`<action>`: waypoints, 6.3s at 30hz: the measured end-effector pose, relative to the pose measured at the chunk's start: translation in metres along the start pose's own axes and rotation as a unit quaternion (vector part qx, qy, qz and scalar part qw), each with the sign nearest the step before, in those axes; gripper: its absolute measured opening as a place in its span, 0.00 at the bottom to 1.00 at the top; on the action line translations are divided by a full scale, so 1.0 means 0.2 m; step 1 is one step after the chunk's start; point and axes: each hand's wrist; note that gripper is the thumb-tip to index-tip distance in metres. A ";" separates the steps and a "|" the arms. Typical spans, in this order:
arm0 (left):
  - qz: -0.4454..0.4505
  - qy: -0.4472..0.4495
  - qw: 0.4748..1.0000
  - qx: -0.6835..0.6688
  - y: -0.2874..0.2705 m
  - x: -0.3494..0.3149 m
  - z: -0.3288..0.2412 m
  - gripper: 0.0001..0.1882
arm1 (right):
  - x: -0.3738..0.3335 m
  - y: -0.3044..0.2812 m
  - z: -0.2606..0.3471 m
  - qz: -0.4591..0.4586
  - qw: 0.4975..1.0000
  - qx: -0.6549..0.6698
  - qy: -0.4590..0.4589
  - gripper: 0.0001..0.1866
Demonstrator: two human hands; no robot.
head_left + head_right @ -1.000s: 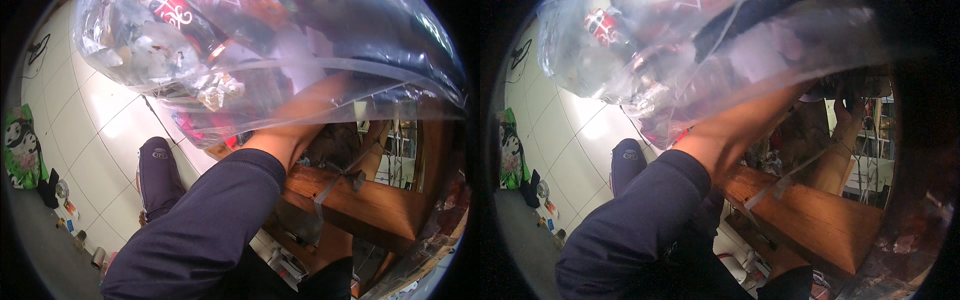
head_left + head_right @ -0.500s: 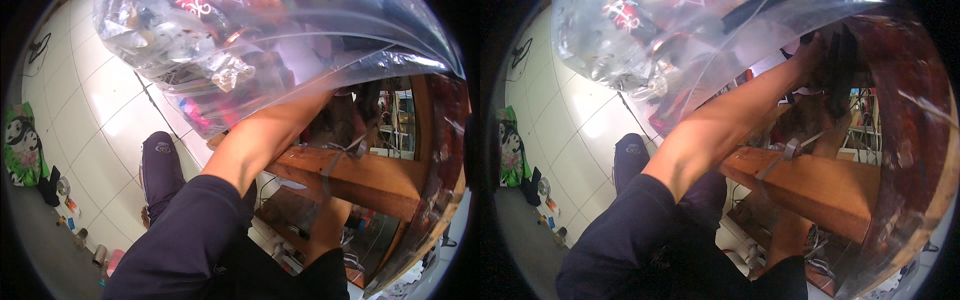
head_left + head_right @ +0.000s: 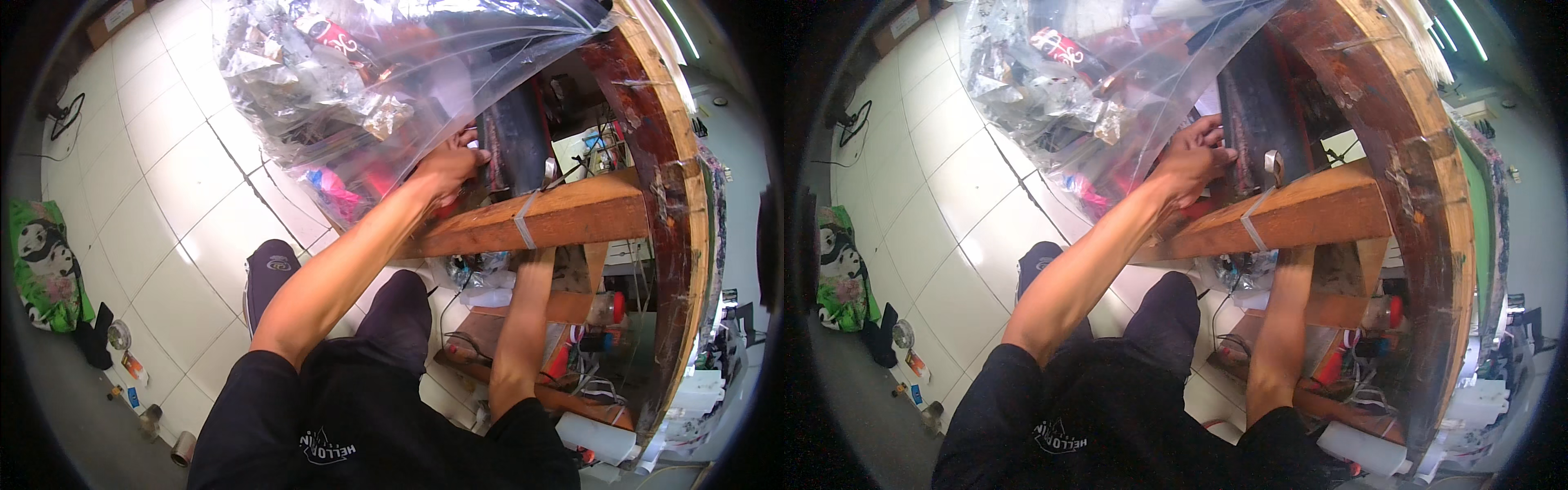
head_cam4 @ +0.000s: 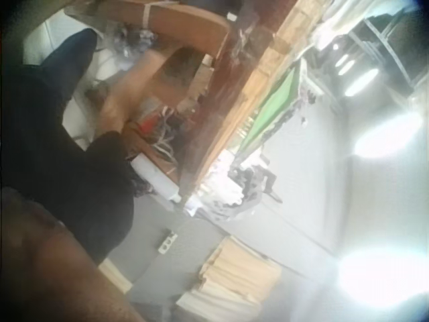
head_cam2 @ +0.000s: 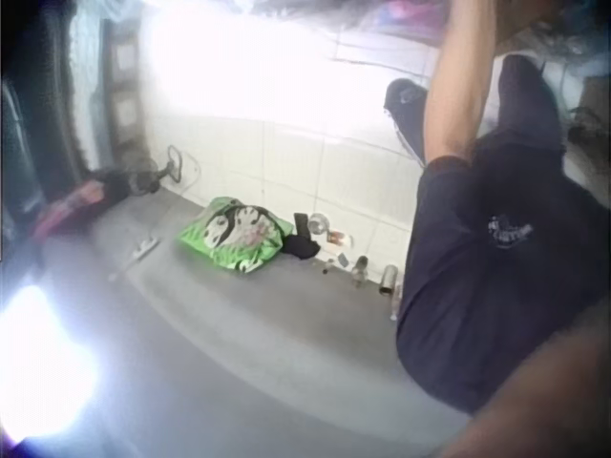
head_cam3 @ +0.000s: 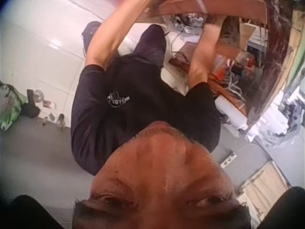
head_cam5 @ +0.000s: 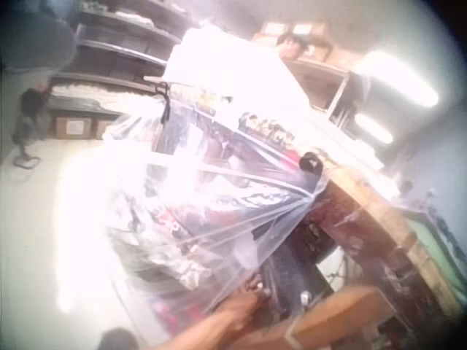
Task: The person secures a green screen printing frame onto a wooden board using clamps. They then mix a white liquid in a container and pour it onto the frame. Finally, they retrieve a squeegee from a plastic bag.
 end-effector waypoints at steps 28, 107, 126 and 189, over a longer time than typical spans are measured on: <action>-0.101 -0.021 0.837 0.537 -0.11 -0.25 -0.37 0.27 | 0.52 0.35 0.23 -0.194 0.918 -0.312 -0.148 0.36; -0.070 0.085 0.815 0.569 -0.14 -0.25 -0.18 0.21 | 0.54 0.17 0.40 -0.255 0.827 -0.473 -0.165 0.25; -0.200 0.014 0.887 0.415 -0.41 -0.27 -0.08 0.35 | 0.02 0.20 -0.05 -0.217 0.938 -0.223 -0.150 0.29; -0.171 0.166 0.821 0.519 -0.18 -0.37 -0.20 0.29 | 0.33 0.66 -0.30 0.040 0.583 -0.721 -0.372 0.42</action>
Point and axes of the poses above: each hand's wrist, its own x-axis towards the middle knuckle, its own y-axis out of the palm, z = x × y, and after that the axes turned 3 degrees about -y, right-handed
